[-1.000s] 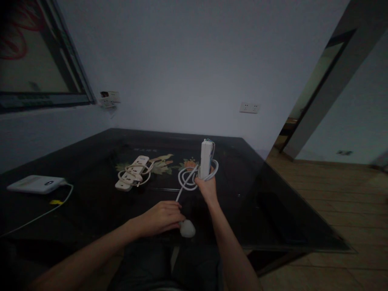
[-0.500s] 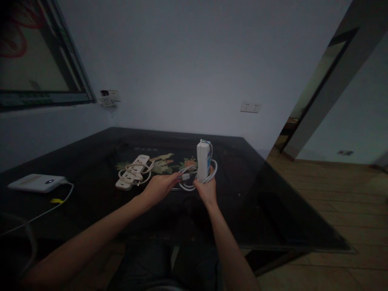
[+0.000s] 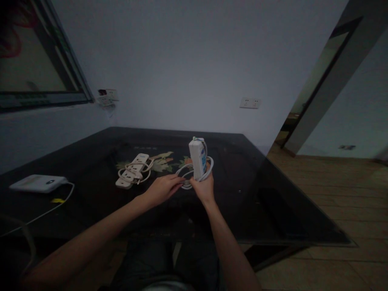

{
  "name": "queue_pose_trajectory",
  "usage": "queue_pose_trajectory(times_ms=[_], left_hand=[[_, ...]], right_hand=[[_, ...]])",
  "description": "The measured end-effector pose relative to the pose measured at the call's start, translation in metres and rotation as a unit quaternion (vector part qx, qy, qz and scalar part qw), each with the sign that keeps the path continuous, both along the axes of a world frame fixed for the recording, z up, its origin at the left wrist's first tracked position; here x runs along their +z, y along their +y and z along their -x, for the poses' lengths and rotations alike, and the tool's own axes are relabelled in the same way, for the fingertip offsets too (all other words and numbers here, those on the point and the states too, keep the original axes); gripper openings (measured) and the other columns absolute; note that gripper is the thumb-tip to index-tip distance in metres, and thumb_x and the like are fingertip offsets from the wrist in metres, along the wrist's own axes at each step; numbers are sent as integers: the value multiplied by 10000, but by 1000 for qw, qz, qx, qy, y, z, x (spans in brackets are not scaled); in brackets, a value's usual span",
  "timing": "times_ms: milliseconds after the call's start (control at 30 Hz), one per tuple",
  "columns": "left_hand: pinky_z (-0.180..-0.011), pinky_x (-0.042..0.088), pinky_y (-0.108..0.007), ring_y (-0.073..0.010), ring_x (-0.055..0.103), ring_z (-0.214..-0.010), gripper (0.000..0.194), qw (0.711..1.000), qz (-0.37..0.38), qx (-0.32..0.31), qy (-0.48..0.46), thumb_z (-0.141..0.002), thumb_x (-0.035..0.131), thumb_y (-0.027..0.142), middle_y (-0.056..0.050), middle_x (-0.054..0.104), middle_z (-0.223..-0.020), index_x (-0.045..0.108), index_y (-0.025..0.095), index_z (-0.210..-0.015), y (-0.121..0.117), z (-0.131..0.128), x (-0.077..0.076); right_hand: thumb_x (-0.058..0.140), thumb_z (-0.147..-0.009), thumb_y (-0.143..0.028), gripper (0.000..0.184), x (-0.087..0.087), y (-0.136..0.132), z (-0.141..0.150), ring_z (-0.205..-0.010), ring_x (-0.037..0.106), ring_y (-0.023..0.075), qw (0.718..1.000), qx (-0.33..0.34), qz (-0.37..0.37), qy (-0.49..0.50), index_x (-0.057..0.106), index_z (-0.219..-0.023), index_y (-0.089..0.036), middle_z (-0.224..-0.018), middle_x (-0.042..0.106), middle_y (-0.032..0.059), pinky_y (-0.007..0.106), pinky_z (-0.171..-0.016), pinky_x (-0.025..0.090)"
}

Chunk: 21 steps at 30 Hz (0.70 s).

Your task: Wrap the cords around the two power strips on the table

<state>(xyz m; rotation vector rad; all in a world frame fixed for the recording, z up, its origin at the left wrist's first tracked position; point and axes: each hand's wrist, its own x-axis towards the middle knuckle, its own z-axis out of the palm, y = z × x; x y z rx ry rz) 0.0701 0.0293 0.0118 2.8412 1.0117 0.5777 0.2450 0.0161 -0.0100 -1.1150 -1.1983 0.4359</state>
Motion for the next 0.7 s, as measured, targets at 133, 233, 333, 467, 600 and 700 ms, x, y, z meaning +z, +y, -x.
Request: queue_pose_trajectory(times_ms=[133,233,333,467,600,700], left_hand=[[-708,485,-284,-167,623,-753,467,983,123,-13,-134,-883,492,244,-26,637,-845,357,195,-1327,1,5,-7],[-649,472,-261,-138,580,-660,562,954,185,-4,-235,-843,549,250,22,567,-752,279,177,-1330,3,8,-12],[-675,479,-273,-130,565,-686,602,940,206,-13,-273,-802,598,239,23,543,-785,284,186,-1313,5,10,-17],[-745,479,-301,-130,559,-754,621,941,177,-14,-287,-763,636,209,-6,549,-897,309,200,-1291,3,13,-18],[-769,470,-313,-143,556,-768,432,947,127,14,-294,-814,597,249,7,530,-828,395,181,-1190,-2,16,-12],[-773,472,-312,-157,569,-809,221,954,85,24,-286,-881,490,234,-26,558,-858,480,168,-1091,-1,18,-5]], right_hand=[[610,-581,-114,519,2,-1,-1,-764,565,164,1000,0,-3,11,504,-1084,-191,-930,604,27,309,-725,476],[606,-582,-101,530,3,-3,-2,-769,564,165,1000,-11,-7,1,507,-1094,-194,-919,608,21,312,-740,477],[603,-584,-96,544,3,-4,-4,-774,564,167,1000,-27,-12,-9,504,-1110,-188,-927,613,27,313,-734,481],[597,-593,-93,562,1,-2,-7,-846,571,176,999,-27,-24,-8,504,-1139,-188,-1013,612,49,325,-783,477],[615,-591,-110,593,-4,0,-9,-861,574,187,999,-37,-18,-11,492,-1167,-181,-1014,609,56,349,-814,463],[624,-590,-128,605,-5,0,-9,-871,574,197,999,-38,-12,-10,490,-1178,-178,-1005,609,57,363,-815,460]])
